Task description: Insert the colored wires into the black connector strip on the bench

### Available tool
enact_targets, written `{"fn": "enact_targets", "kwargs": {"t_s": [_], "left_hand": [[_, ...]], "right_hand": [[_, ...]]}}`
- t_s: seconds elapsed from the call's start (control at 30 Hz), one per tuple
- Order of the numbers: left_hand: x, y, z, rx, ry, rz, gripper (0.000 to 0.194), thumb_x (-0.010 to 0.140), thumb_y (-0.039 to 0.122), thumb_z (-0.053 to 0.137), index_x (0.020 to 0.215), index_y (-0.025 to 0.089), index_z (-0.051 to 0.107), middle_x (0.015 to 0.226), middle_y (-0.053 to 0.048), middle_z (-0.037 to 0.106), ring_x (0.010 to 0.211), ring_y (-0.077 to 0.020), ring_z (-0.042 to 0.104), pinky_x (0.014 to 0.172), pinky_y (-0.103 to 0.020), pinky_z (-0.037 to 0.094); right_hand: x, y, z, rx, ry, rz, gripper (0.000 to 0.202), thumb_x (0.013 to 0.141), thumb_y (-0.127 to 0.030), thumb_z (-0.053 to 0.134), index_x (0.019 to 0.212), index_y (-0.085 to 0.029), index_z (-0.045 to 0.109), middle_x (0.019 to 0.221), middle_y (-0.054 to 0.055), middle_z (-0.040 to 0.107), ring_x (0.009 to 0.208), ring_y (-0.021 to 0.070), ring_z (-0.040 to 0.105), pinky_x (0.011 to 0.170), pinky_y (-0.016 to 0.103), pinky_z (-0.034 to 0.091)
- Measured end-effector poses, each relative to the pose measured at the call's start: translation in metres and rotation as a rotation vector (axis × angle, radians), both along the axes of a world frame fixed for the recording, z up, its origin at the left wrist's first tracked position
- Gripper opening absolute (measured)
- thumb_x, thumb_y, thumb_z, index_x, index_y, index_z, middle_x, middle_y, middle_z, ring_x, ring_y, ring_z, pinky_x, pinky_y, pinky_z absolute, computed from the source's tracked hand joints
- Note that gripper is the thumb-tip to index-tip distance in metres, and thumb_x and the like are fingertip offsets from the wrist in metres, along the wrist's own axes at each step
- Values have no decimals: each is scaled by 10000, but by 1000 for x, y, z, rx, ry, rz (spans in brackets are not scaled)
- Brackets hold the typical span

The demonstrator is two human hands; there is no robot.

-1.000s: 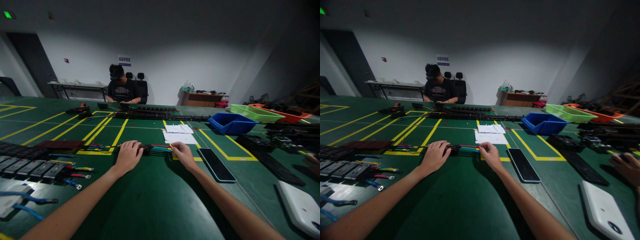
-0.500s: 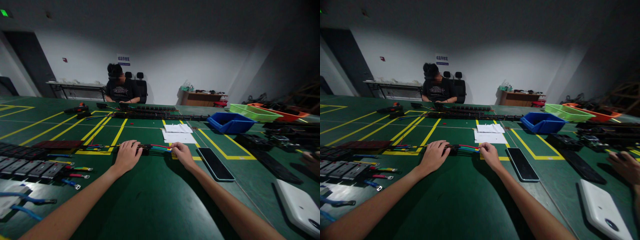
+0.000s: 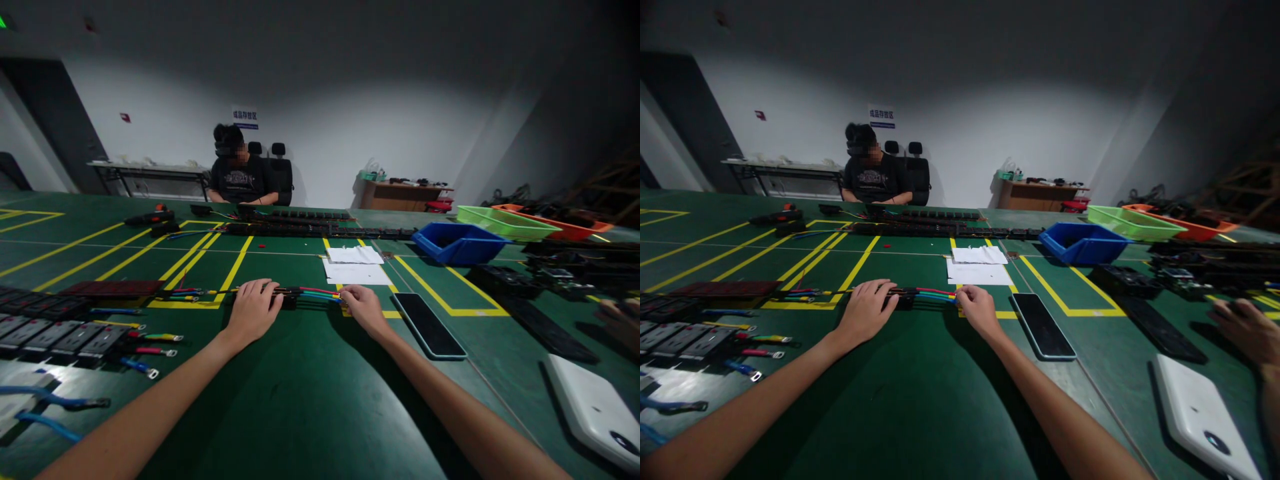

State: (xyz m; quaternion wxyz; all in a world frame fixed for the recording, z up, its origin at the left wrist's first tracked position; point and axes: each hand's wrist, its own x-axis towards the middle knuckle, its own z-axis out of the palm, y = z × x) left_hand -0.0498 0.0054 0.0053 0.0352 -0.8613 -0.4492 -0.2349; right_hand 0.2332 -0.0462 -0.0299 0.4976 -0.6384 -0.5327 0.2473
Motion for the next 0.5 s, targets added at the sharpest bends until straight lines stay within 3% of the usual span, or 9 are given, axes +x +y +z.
{"fn": "enact_targets", "kwargs": {"t_s": [0.13, 0.3, 0.4, 0.5], "left_hand": [[1, -2, 2, -2, -10, 3, 483, 1019, 457, 354, 1249, 161, 659, 1301, -139, 657, 1241, -296, 576, 1110, -535, 408], [1, -3, 3, -3, -18, 0, 473, 1016, 456, 361, 1237, 167, 663, 1294, -136, 660, 1236, -296, 579, 1109, -540, 413], [0, -1, 1, -14, -27, -4, 473, 1016, 466, 364, 1242, 174, 661, 1299, -132, 658, 1240, -297, 577, 1113, -552, 411], [-1, 0, 0, -16, -37, -10, 479, 1018, 476, 354, 1248, 184, 657, 1306, -131, 654, 1244, -301, 571, 1106, -572, 411]], "right_hand": [[-1, -3, 4, 60, -82, -41, 336, 865, -426, 545, 884, -162, 753, 742, 57, 731, 635, 201, 659, 583, 288, 494], [-6, -10, 7, 309, -262, -47, 339, 951, -381, 510, 1077, -167, 740, 990, 105, 757, 857, 231, 691, 791, 348, 552], [-11, -15, 10, 382, -401, -66, 362, 992, -344, 461, 1226, -202, 699, 1138, 118, 723, 959, 246, 679, 846, 382, 566], [-17, -20, 13, 462, -591, -53, 429, 997, -283, 449, 1399, -244, 595, 1284, 114, 665, 1180, 278, 605, 997, 456, 528]]}}
